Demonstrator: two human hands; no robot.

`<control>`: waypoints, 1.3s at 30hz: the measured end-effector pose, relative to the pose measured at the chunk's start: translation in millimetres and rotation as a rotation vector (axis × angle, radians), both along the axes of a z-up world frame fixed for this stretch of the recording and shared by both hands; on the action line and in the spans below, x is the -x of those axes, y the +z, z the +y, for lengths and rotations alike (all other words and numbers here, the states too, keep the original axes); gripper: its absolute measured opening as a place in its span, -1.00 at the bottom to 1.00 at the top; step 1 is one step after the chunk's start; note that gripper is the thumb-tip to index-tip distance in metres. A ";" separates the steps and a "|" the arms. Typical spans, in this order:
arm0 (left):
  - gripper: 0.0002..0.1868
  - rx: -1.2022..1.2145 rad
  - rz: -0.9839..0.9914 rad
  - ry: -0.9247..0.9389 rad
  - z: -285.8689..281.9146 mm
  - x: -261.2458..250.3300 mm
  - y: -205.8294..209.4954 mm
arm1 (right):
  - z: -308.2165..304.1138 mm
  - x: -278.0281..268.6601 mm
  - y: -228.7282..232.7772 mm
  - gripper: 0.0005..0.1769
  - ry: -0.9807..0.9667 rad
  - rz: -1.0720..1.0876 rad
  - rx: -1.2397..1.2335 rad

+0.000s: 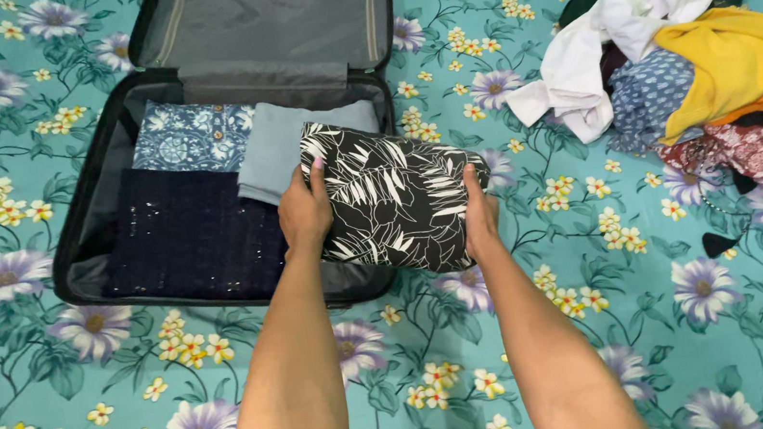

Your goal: The person folds a light blue garment and places it into an open suitcase. They then fold a black and white patterned dress on the bed and place it into the suitcase. Finally, they pick up a black garment from the bed.

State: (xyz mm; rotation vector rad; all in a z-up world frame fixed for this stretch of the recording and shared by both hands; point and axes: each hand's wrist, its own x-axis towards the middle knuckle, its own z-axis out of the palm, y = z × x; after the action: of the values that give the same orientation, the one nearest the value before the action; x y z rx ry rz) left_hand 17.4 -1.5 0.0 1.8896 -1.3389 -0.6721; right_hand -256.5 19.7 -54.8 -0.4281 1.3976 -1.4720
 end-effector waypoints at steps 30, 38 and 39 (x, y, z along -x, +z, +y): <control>-0.35 -0.154 -0.185 0.052 -18.0 -156.5 -118.7 | -50.8 -143.7 -100.5 -0.55 0.235 0.900 -0.525; -0.35 -0.095 -0.154 -0.068 -20.5 -185.0 -155.0 | -6.3 -179.2 -60.5 -0.66 0.616 1.337 -0.644; -0.33 -0.093 -0.149 -0.078 -20.9 -187.2 -156.6 | -0.6 -183.5 -59.7 -0.67 0.614 1.381 -0.621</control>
State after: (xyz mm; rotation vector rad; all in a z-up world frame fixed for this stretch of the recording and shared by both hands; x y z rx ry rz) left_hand 204.6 -22.5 -156.6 2.0031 -1.5052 -0.6529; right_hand -73.1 19.1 -114.5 -1.4373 2.3136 -0.0242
